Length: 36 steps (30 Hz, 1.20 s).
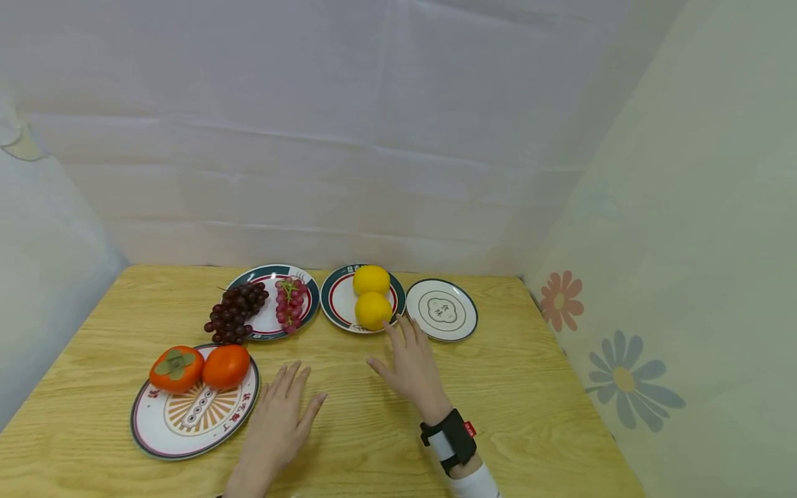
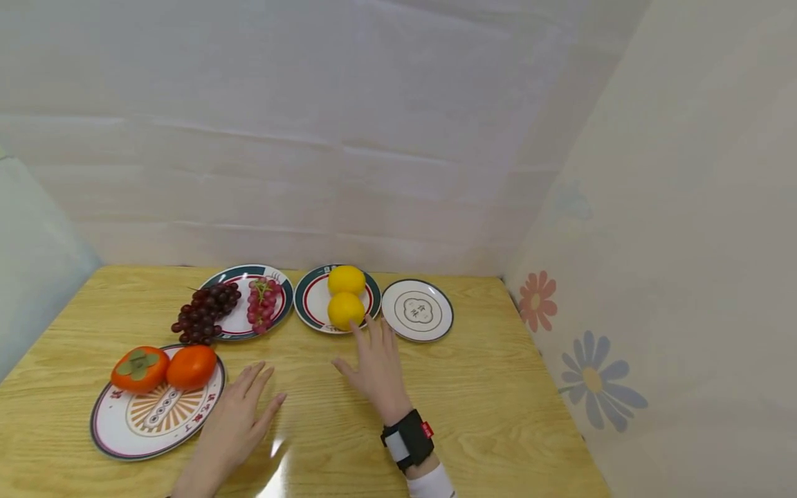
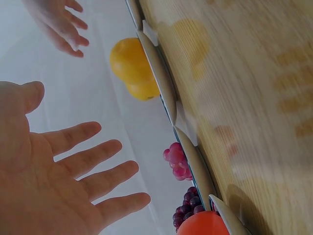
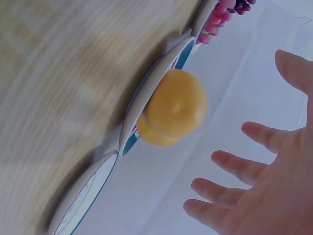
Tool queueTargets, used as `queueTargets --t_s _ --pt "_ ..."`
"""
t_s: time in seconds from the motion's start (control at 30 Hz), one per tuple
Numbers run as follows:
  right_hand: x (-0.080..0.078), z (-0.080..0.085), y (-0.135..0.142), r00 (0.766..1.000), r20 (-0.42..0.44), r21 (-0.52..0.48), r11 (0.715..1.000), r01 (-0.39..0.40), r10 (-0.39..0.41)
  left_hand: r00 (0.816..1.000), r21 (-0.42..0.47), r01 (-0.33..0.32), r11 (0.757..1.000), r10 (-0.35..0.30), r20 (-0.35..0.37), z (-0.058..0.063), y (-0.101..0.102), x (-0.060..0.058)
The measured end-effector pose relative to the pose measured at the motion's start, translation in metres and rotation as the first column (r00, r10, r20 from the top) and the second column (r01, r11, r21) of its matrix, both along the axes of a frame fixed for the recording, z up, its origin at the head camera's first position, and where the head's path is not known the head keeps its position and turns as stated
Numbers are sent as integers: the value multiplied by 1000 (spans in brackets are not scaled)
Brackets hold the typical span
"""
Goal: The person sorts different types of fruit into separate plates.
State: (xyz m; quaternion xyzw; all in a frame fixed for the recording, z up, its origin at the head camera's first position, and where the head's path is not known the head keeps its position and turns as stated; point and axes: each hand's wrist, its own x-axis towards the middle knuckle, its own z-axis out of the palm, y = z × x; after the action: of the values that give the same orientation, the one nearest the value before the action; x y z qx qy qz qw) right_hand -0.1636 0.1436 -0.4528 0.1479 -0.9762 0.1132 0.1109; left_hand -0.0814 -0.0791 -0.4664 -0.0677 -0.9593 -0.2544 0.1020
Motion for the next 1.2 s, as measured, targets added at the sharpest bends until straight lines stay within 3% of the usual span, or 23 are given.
queueTargets --t_s 0.23,0.43,0.67,0.8,0.97,1.2 --pt "28 -8 5 1000 -13 -10 1000 25 -25 1000 -5 -25 1000 24 -16 -1 -4 -1" --pt "41 -16 8 999 -20 -24 999 26 -27 998 -19 -45 999 44 -48 -1 -10 -3" --pt "45 -19 9 999 -35 -35 999 32 -34 999 -19 -49 999 49 -14 -4 -14 -5" --pt "45 -20 9 999 -40 -36 999 30 -32 991 -45 -100 994 95 -92 -7 -26 -11" --pt "44 -22 10 999 -28 -42 998 35 -37 959 -105 -208 972 182 -216 -14 -52 -24" --pt "43 -23 9 999 17 -44 998 43 -43 953 -128 -261 957 235 -189 -22 -72 -34"
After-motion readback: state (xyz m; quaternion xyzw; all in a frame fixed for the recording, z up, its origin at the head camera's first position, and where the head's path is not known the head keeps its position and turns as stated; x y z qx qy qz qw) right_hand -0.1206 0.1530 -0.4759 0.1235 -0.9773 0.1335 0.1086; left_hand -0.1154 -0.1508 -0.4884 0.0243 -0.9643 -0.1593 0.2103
